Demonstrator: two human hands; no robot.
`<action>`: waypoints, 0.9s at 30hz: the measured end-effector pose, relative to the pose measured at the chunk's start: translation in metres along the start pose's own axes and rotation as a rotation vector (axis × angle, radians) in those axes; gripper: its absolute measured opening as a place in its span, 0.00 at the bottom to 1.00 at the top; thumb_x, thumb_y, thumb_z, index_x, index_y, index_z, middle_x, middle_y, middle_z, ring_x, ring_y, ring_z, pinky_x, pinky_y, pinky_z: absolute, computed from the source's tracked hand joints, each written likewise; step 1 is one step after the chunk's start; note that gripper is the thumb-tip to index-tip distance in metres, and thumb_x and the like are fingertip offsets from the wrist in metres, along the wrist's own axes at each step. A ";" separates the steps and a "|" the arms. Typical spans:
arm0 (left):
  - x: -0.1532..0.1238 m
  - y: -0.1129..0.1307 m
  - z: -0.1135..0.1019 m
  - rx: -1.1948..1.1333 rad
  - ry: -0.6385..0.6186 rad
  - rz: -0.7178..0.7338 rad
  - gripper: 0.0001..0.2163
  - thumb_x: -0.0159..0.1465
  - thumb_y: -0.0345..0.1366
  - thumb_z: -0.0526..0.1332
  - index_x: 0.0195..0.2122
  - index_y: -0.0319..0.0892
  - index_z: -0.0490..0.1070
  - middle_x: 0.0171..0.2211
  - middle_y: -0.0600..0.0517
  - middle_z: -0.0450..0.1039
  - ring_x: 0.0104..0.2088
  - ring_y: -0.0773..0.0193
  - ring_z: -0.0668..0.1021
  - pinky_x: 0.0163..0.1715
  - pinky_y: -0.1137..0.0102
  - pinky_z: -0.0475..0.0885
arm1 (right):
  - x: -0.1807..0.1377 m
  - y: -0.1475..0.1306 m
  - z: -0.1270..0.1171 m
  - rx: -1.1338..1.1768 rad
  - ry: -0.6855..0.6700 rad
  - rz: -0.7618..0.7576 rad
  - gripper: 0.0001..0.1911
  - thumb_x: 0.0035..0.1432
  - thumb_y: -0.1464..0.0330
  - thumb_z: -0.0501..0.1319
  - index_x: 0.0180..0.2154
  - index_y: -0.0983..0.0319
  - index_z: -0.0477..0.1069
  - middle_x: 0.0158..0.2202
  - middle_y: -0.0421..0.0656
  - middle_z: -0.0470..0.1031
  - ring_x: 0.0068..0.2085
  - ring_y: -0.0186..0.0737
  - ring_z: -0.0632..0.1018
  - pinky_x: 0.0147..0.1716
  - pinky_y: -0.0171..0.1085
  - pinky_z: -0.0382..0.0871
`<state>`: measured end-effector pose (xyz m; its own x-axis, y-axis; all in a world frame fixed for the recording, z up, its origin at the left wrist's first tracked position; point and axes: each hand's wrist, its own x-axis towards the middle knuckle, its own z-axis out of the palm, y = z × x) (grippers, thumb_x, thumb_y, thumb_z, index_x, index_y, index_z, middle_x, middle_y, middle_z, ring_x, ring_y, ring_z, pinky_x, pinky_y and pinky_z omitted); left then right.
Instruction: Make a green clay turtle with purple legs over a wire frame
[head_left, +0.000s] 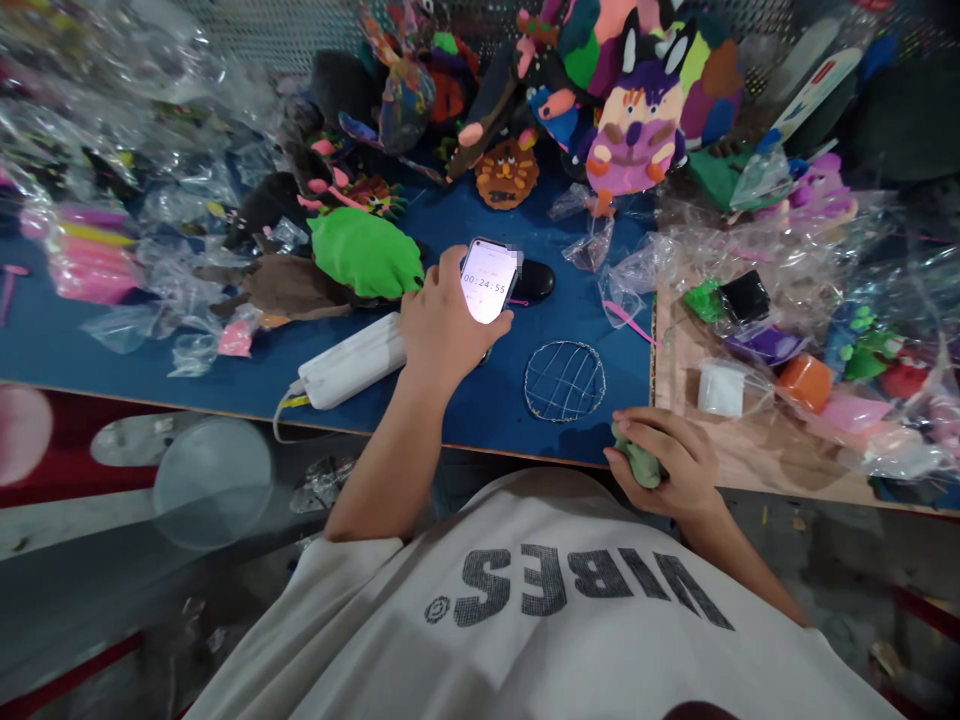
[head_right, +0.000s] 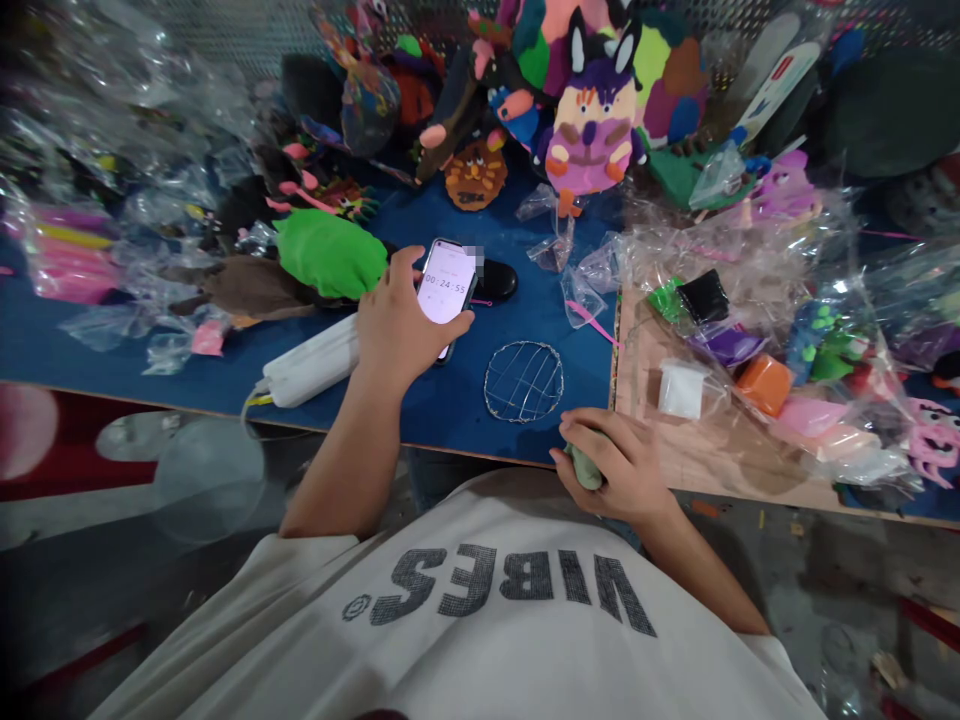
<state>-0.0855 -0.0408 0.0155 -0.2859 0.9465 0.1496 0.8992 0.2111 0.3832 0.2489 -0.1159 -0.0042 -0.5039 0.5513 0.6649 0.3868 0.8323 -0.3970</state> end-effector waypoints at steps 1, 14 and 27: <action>0.000 0.001 0.000 -0.009 -0.005 -0.006 0.45 0.61 0.44 0.76 0.75 0.49 0.56 0.66 0.39 0.74 0.65 0.34 0.79 0.67 0.39 0.73 | 0.000 0.000 0.000 0.001 0.001 -0.007 0.25 0.59 0.74 0.76 0.57 0.63 0.76 0.50 0.51 0.86 0.46 0.47 0.88 0.42 0.44 0.89; -0.004 0.011 0.000 0.010 0.027 -0.016 0.43 0.62 0.43 0.74 0.76 0.56 0.58 0.65 0.42 0.75 0.61 0.35 0.82 0.62 0.41 0.80 | -0.001 0.001 0.000 0.025 0.005 -0.024 0.25 0.56 0.75 0.77 0.55 0.65 0.77 0.50 0.53 0.86 0.46 0.47 0.88 0.43 0.43 0.88; -0.012 -0.012 -0.004 -0.112 0.129 0.099 0.31 0.73 0.48 0.65 0.74 0.49 0.61 0.67 0.43 0.77 0.68 0.44 0.78 0.71 0.47 0.73 | -0.007 0.002 -0.001 0.044 0.032 0.029 0.30 0.60 0.66 0.79 0.61 0.60 0.76 0.52 0.52 0.86 0.47 0.50 0.89 0.43 0.46 0.89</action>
<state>-0.0942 -0.0557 0.0131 -0.2443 0.9206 0.3047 0.8845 0.0828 0.4591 0.2543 -0.1179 -0.0089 -0.4682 0.5734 0.6723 0.3660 0.8184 -0.4431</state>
